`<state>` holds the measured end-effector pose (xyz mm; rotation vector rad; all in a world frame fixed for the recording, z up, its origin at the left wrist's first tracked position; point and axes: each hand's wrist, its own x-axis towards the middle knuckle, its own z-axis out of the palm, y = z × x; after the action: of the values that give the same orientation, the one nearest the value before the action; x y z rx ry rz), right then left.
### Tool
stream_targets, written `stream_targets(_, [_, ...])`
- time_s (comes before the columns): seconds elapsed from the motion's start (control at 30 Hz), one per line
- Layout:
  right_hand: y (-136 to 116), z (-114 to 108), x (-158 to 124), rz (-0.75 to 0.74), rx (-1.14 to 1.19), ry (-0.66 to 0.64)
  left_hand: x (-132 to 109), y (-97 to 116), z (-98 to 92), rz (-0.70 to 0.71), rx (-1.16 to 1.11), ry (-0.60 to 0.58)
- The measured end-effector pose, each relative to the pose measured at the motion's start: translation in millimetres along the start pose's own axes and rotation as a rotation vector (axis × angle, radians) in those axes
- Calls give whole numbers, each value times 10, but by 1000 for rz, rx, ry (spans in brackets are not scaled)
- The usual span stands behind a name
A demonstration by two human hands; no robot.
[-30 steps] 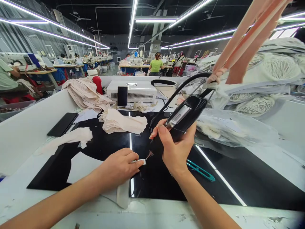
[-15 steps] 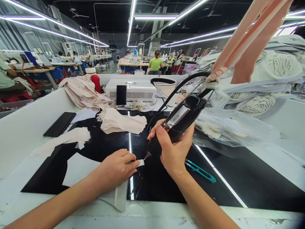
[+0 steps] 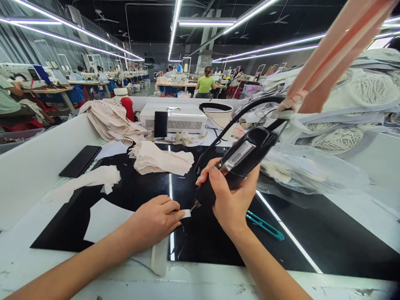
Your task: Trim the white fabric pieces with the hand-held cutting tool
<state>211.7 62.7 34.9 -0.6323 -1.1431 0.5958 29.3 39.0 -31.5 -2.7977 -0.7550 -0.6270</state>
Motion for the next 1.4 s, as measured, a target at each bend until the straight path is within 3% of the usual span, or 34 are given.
stream_targets(0.63, [-117,-45,-111,21,-7,-10,-121,43,-138,-38,-147,74])
stream_targets(0.87, [-123,-83,-102,8,-34,-28,-193,63,-109,-65,-170,108])
stream_targets(1.4, [-13,160,-108,20,16,-38,-198,58,-15,-84,-219,154])
